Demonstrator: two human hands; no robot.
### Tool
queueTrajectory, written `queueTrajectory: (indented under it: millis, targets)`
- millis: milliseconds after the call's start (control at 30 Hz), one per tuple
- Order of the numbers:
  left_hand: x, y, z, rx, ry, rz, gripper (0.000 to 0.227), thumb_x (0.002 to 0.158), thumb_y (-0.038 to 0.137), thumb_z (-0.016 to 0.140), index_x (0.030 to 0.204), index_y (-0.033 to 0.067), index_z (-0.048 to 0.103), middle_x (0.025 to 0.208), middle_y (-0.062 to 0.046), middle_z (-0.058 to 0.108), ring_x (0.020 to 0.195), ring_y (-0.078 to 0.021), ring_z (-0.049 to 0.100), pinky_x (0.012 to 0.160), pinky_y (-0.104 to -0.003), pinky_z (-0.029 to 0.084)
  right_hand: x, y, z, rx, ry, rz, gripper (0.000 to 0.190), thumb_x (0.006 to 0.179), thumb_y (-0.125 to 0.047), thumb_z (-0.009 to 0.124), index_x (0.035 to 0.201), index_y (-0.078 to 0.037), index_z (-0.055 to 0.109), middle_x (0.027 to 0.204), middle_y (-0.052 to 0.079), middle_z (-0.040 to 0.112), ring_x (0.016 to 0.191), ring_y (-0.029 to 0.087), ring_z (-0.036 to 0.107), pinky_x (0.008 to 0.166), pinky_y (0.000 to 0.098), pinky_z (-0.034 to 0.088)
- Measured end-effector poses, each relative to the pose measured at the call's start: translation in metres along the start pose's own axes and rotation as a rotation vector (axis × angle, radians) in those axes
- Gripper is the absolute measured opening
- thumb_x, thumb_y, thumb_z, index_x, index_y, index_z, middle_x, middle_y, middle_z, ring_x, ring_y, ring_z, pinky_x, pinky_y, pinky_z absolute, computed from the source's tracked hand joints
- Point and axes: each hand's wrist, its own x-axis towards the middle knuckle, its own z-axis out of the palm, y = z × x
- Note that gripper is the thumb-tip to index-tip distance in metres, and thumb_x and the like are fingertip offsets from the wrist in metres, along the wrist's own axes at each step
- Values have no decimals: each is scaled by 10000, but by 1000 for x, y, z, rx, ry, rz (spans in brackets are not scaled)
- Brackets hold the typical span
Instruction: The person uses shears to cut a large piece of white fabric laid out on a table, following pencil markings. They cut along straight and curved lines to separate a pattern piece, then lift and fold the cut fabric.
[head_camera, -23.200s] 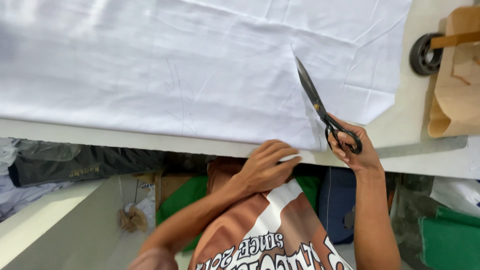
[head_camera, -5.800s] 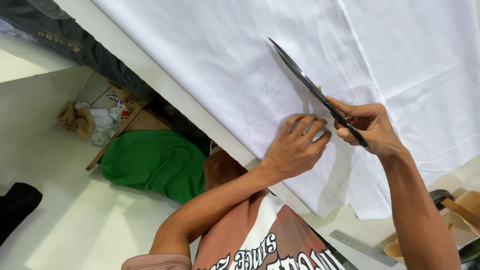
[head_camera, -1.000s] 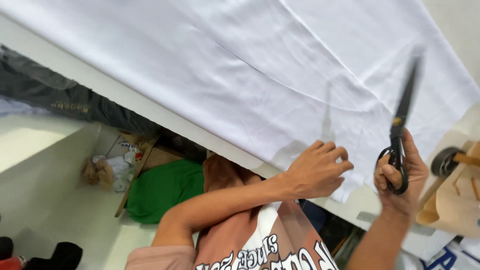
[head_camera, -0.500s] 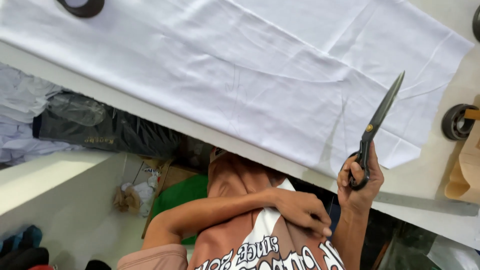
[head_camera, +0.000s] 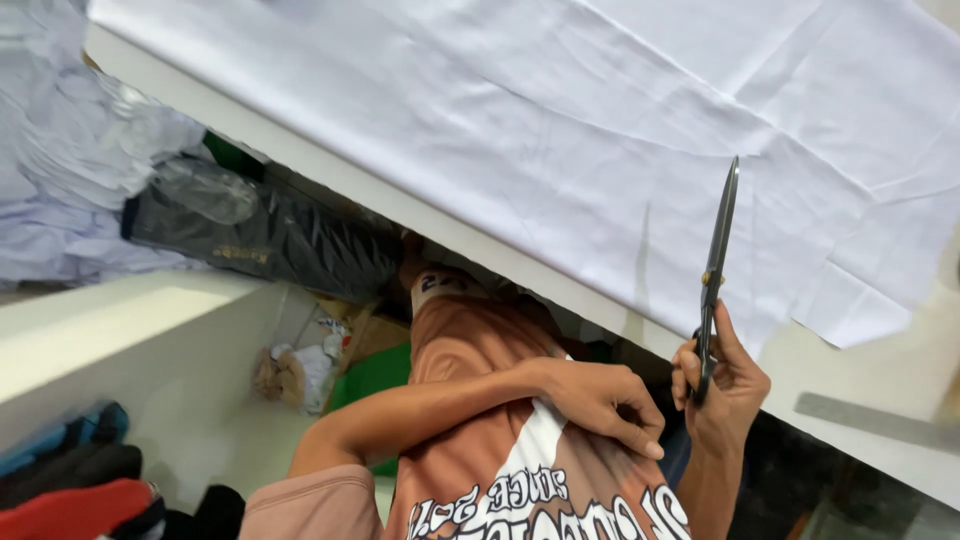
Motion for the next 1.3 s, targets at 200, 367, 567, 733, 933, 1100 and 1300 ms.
queueTrajectory:
  millis: [200, 367, 567, 733, 933, 1100, 1300]
  targets:
    - [-107, 31, -59, 338, 259, -155, 164, 914, 351, 654, 935, 218, 747, 946, 52, 740, 783, -131, 709, 699, -306, 513, -6, 15, 79, 78, 89, -1, 705, 904, -141, 691, 1559, -52, 446, 792, 123, 591, 412, 98, 431, 348, 184, 360]
    - [-191, 22, -81, 328, 322, -349, 206, 936, 281, 681, 909, 81, 726, 903, -79, 726, 869, -288, 707, 731, -401, 569, -13, 42, 149, 381, 178, -95, 637, 943, -28, 661, 1540, 33, 447, 741, 218, 629, 379, 157, 566, 311, 207, 439]
    - [-225, -7, -81, 258, 265, -444, 343, 945, 416, 553, 1036, 142, 737, 1078, -55, 732, 1004, -278, 691, 825, -420, 503, -29, 5, 193, 278, 265, -28, 718, 962, -267, 734, 1584, -54, 448, 828, 106, 629, 442, 90, 496, 370, 186, 420]
    - [-230, -27, -69, 216, 226, -529, 389, 924, 486, 536, 1070, 184, 734, 1119, -32, 735, 999, -254, 707, 820, -402, 523, -29, 1, 191, 163, 243, -12, 742, 961, -312, 735, 1601, -73, 447, 836, 118, 602, 451, 102, 473, 365, 191, 377]
    - [-242, -96, -38, 287, 415, -303, 305, 961, 353, 579, 1001, 92, 731, 990, -113, 770, 900, -308, 725, 789, -419, 540, -29, 10, 192, 153, 313, 64, 667, 973, -67, 669, 1607, -75, 464, 813, 142, 557, 459, 96, 443, 365, 199, 322]
    - [-239, -47, -41, 309, 409, -386, 309, 974, 381, 555, 1052, 133, 721, 1047, -81, 729, 982, -284, 681, 827, -410, 509, -40, 4, 191, 141, 204, -59, 666, 984, -162, 671, 1592, -38, 429, 814, 122, 592, 444, 101, 473, 360, 203, 357]
    - [-250, -28, -35, 234, 481, -483, 332, 983, 389, 542, 1072, 134, 735, 1096, -40, 727, 1013, -242, 676, 794, -394, 510, -38, 10, 189, 177, 157, -15, 673, 973, -194, 707, 1581, -66, 447, 819, 123, 614, 457, 110, 488, 378, 194, 401]
